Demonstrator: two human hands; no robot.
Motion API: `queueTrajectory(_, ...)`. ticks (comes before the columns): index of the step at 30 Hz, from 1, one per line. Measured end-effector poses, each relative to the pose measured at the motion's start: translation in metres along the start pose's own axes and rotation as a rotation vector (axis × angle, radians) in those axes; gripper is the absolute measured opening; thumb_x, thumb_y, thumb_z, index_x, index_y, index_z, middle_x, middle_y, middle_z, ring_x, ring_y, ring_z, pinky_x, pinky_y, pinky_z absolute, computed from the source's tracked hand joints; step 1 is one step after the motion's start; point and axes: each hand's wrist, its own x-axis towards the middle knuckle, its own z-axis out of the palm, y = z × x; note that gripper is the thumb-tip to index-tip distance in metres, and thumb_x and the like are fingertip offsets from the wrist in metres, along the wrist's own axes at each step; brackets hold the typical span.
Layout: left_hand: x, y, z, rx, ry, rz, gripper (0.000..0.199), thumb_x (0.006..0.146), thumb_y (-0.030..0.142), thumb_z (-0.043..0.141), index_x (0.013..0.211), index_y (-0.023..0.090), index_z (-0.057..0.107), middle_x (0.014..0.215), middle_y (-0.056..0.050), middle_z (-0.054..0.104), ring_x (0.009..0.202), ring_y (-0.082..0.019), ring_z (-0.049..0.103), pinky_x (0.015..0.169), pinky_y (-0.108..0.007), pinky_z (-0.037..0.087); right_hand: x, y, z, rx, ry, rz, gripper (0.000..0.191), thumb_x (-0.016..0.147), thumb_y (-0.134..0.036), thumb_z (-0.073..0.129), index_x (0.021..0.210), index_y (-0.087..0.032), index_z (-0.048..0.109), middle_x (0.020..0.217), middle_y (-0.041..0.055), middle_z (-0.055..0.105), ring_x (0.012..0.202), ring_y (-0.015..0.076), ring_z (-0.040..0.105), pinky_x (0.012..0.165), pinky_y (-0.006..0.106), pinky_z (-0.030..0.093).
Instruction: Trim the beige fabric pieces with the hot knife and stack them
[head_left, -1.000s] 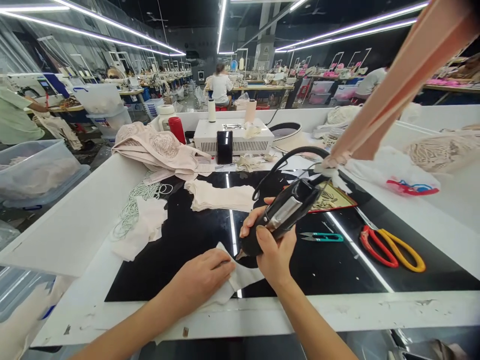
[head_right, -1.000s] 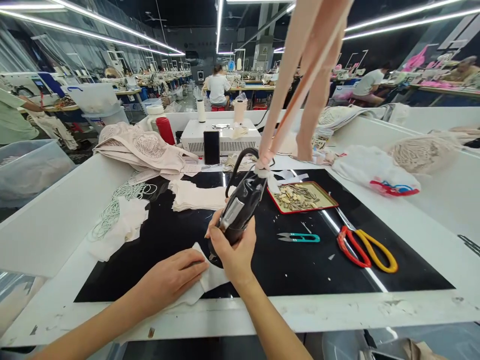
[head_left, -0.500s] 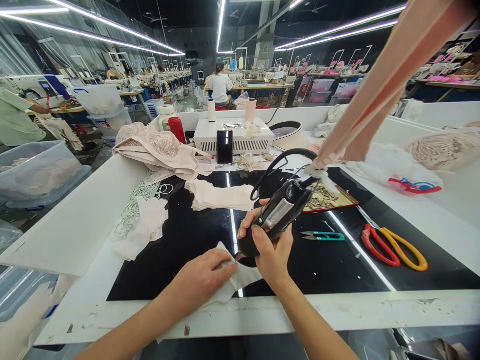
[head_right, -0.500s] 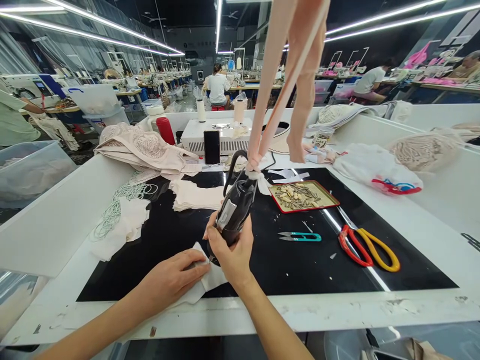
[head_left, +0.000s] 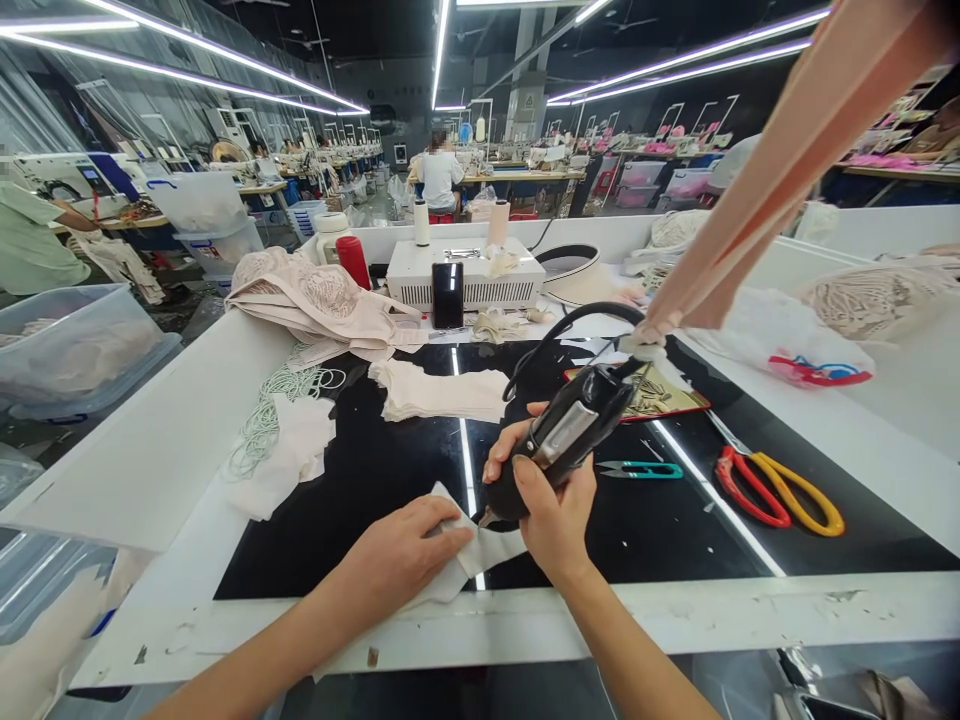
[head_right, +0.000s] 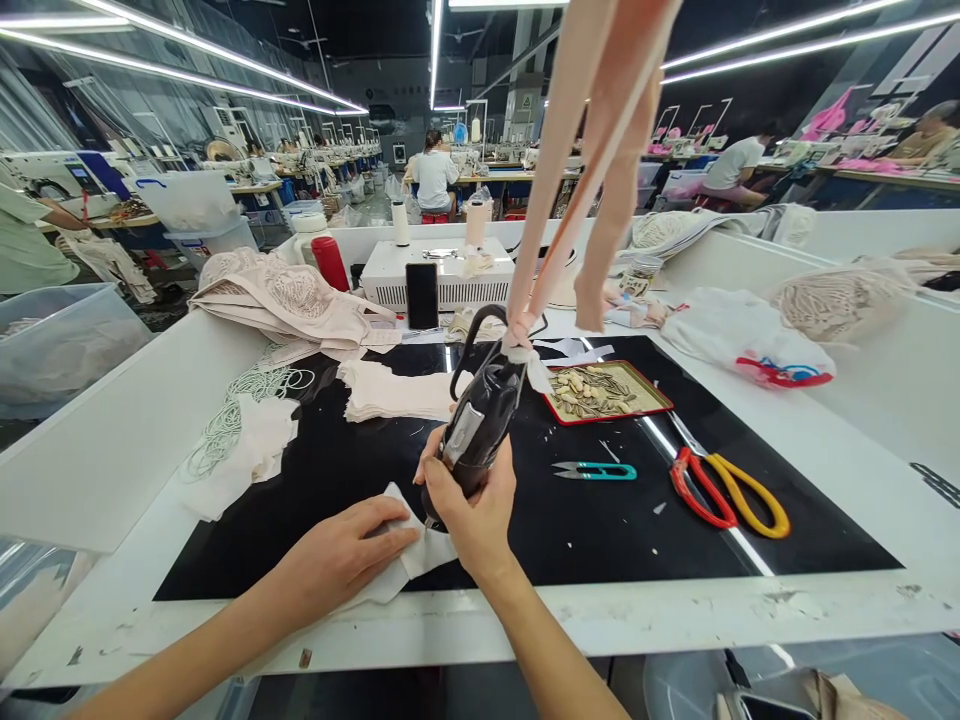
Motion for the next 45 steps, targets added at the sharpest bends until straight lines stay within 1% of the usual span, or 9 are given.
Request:
queueTrajectory(2,0.001,0.0,-0.002,0.014,0.007,0.015,0.024,0.111,0.022,0.045,0.125,0.021,0.064,0.121,-0.009,0.067,0.105,-0.02,0.068,0.086,-0.029,0.063,0.001,-0.004,-0.003,0.001,-0.003,-0.001,0.038,0.09,-0.031,0.076,0.121,-0.027,0.056,0.082,-0.0046,0.068,0.059,0.0126,0.063,0.057,0.028,0.055)
queueTrajectory(5,0.005,0.003,-0.006,0.027,0.046,0.063,0.02,0.11,0.018,0.047,0.119,0.016,0.065,0.115,-0.009,0.068,0.105,-0.021,0.067,0.1,-0.039,0.062,0.002,-0.014,-0.013,0.0,0.013,-0.028,0.039,0.09,-0.033,0.078,0.122,-0.027,0.057,0.082,-0.0045,0.067,0.06,0.0129,0.064,0.058,0.029,0.055)
queueTrajectory(7,0.009,0.008,-0.005,0.031,0.085,0.08,0.019,0.109,0.016,0.048,0.118,0.013,0.065,0.114,-0.01,0.069,0.109,-0.022,0.067,0.106,-0.043,0.06,0.002,-0.02,-0.021,-0.012,0.023,-0.046,0.039,0.09,-0.034,0.078,0.123,-0.027,0.058,0.082,-0.0042,0.067,0.061,0.0135,0.064,0.058,0.03,0.056)
queueTrajectory(12,0.018,0.028,0.008,-0.012,0.099,0.042,0.019,0.108,0.013,0.047,0.116,0.011,0.064,0.109,-0.01,0.07,0.104,-0.023,0.069,0.093,-0.035,0.064,-0.003,-0.025,-0.037,-0.059,0.031,-0.044,0.038,0.091,-0.032,0.078,0.124,-0.028,0.059,0.083,-0.0036,0.067,0.063,0.0146,0.065,0.06,0.032,0.056)
queueTrajectory(17,0.022,0.042,0.019,0.006,0.072,-0.02,0.019,0.106,0.012,0.049,0.119,0.013,0.063,0.102,-0.009,0.069,0.094,-0.025,0.07,0.084,-0.039,0.066,-0.01,-0.026,-0.043,-0.067,0.011,-0.051,0.038,0.092,-0.032,0.077,0.124,-0.029,0.058,0.085,-0.0031,0.067,0.065,0.0149,0.065,0.06,0.032,0.056)
queueTrajectory(23,0.018,0.045,0.02,0.005,0.093,-0.043,0.021,0.105,0.007,0.047,0.116,0.013,0.064,0.1,-0.008,0.067,0.094,-0.023,0.068,0.084,-0.036,0.065,-0.011,-0.027,-0.044,-0.055,-0.002,-0.047,0.038,0.092,-0.032,0.077,0.126,-0.029,0.058,0.086,-0.003,0.067,0.066,0.0146,0.065,0.062,0.032,0.057)
queueTrajectory(29,0.011,0.041,0.028,-0.018,0.078,-0.028,0.024,0.101,0.004,0.053,0.122,0.012,0.062,0.107,-0.009,0.067,0.1,-0.024,0.067,0.09,-0.036,0.064,-0.008,-0.026,-0.038,-0.057,0.026,-0.037,0.037,0.092,-0.034,0.077,0.124,-0.029,0.058,0.085,-0.0039,0.066,0.064,0.0143,0.065,0.061,0.032,0.056)
queueTrajectory(38,0.01,0.042,0.03,-0.012,0.114,-0.035,0.023,0.102,0.005,0.051,0.12,0.013,0.062,0.105,-0.009,0.067,0.098,-0.024,0.066,0.086,-0.035,0.064,-0.008,-0.013,-0.024,-0.008,-0.017,-0.017,0.038,0.092,-0.03,0.076,0.126,-0.03,0.059,0.086,-0.0039,0.067,0.066,0.0133,0.064,0.062,0.03,0.056)
queueTrajectory(45,0.01,0.042,0.025,0.018,0.148,-0.049,0.028,0.103,0.006,0.044,0.12,0.015,0.063,0.104,-0.01,0.065,0.094,-0.025,0.066,0.079,-0.036,0.065,-0.007,-0.013,-0.021,-0.01,0.007,-0.005,0.035,0.093,-0.029,0.074,0.123,-0.03,0.059,0.084,-0.0044,0.067,0.064,0.0127,0.064,0.06,0.029,0.055)
